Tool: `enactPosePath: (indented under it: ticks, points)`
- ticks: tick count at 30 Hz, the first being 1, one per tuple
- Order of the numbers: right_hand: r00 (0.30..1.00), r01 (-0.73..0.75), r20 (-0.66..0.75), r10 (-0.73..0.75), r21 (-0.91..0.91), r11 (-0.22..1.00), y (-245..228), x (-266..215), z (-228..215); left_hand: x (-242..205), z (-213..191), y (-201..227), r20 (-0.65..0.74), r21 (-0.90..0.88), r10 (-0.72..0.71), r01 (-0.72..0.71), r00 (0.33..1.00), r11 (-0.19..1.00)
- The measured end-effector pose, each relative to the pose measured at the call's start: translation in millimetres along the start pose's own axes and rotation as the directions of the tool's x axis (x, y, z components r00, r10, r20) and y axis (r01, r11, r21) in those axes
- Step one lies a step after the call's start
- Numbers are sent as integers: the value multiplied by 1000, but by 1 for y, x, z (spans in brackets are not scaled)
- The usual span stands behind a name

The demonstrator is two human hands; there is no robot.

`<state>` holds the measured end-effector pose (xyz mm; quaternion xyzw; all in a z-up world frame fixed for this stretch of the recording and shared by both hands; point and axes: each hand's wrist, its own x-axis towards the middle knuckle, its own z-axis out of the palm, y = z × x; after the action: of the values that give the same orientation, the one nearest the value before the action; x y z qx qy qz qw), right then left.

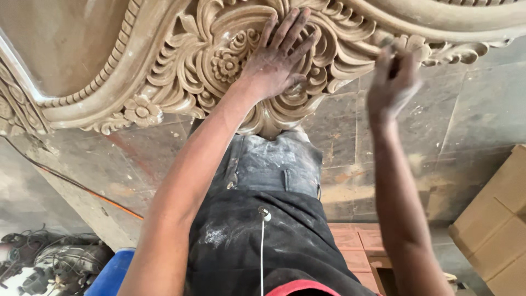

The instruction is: The person sands a large piece of ornate wood carving by hand using sandpaper, smoothing the intricate floral patterns and geometric details across the surface.

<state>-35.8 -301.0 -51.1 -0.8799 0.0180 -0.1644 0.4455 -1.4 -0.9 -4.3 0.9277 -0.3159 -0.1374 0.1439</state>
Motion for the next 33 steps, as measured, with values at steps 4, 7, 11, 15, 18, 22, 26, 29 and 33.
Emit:
enactPosePath:
  ticks: [4,7,11,15,18,22,26,29,33]
  points:
    - [956,-277,114,271,38,960,-45,-64,12,-1,7,-1,-54,12,26,-25,998,1000]
    - [905,-409,159,394,68,910,-72,-92,7,-2,7,-1,-22,-23,18,-18,1000,1000]
    - [894,-437,138,426,64,897,-92,-99,2,-2,1,-3,-55,-26,37,-38,998,999]
    - [883,-466,120,455,91,880,-91,-93,-5,-7,3,3,-29,20,6,-6,1000,1000]
    - [866,-496,125,484,90,864,-88,-89,-8,-10,6,9,-58,72,-24,29,998,997]
    - [870,-487,128,476,70,871,-94,-87,-7,-13,7,13,-97,76,-40,48,994,996]
    - [936,-317,129,326,-86,944,-104,-80,8,-16,4,15,-133,82,-26,37,991,996]
    - [961,-196,148,235,-240,951,-106,-63,26,-12,-1,16,4,10,-87,87,996,996]
    - [957,-213,124,263,-316,924,-108,-58,42,-10,-5,16,65,-3,-108,109,992,994]
